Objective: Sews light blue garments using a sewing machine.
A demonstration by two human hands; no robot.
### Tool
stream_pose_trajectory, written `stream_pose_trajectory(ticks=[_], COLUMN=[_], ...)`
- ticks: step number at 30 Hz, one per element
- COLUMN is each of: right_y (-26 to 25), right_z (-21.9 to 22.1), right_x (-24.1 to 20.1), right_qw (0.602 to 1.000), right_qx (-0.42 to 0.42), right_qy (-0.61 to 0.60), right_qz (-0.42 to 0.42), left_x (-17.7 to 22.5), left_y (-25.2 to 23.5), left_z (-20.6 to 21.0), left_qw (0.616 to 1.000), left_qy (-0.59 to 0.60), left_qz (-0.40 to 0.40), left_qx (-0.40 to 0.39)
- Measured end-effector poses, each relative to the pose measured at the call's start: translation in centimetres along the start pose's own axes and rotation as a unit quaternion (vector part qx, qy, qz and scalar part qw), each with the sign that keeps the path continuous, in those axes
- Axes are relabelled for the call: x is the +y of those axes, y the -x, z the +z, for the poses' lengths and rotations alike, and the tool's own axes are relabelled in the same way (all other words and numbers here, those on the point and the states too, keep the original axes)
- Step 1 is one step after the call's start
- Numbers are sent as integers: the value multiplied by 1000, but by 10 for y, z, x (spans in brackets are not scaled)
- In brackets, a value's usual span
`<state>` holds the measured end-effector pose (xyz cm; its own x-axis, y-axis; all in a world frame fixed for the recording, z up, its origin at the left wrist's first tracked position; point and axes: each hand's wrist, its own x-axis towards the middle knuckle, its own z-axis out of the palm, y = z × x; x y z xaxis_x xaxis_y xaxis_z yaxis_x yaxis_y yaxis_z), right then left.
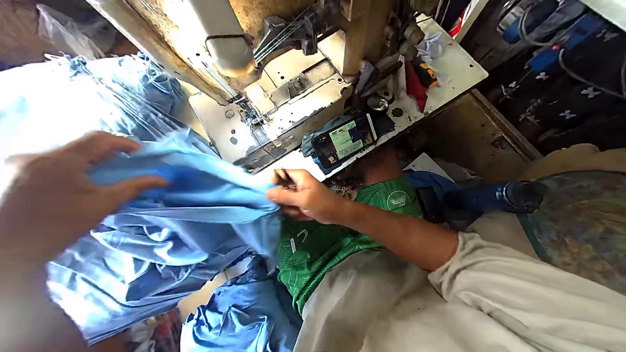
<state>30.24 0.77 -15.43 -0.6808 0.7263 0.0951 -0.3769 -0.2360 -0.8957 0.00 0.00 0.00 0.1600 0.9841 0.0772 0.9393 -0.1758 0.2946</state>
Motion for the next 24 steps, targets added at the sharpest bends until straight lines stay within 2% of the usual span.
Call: stream_pose_trajectory(ticks=[2,4,6,8,10,12,15,21,24], right_y=[14,20,20,18,9,-1,-18,-11,-3], right_z=[-28,-39,-38,-29,-17,-6,-5,-25,-36], right_x=[23,32,29,24,14,9,22,15,13], right_qw=[996,986,945,864,806,788,792,889,929], right_qx=[71,125,163,190,184,157,123,83,68], right_qy=[6,102,282,444,507,533,544,401,323], right_qz=[60,44,-20,-144,-246,-265,-247,-206,-168], left_x=[-2,2,-1,11,36,57,65,59,58], left_y=[8,14,16,14,11,8,4,17,23], left_z=[22,39,52,56,51,42,32,20,31], left_qw=[997,992,989,990,992,993,986,987,984], left_qy=[57,111,111,88,74,92,152,147,167], left_qz=[45,62,91,108,95,75,69,66,59], left_qx=[-21,-6,16,34,37,21,2,-26,28])
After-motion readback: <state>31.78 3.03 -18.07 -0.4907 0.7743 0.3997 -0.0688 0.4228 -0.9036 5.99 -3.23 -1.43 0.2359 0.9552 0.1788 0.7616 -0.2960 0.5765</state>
